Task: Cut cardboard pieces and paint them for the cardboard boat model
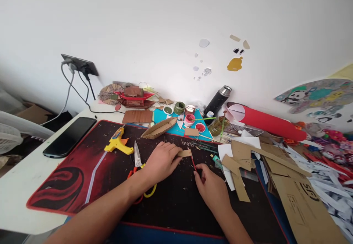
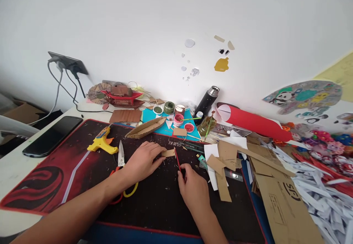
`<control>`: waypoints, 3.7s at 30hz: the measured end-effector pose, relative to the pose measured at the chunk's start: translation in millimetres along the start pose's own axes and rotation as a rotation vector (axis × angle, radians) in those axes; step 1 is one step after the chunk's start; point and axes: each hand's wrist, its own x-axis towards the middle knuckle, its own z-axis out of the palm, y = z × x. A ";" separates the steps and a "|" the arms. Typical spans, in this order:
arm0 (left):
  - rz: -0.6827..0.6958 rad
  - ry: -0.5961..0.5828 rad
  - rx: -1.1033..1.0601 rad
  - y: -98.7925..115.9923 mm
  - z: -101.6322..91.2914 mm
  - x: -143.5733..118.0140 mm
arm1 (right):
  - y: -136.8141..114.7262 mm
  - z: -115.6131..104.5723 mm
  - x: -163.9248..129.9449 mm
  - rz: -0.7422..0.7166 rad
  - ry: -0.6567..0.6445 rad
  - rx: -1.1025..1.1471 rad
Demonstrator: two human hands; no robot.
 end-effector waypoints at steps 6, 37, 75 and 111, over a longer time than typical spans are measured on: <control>-0.010 0.029 -0.088 -5.2 6.0 -2.0 | 33.4 -17.1 1.5 0.102 0.069 -0.015; -0.317 -0.001 -0.753 -23.4 -8.0 3.2 | -54.1 -5.5 64.2 0.255 -0.072 1.162; 0.082 -0.408 0.225 3.4 -14.4 17.1 | 27.6 -70.5 -8.3 0.178 0.034 0.621; 0.537 -0.246 0.245 100.8 78.4 90.9 | 99.7 -55.2 -39.9 0.431 0.166 0.286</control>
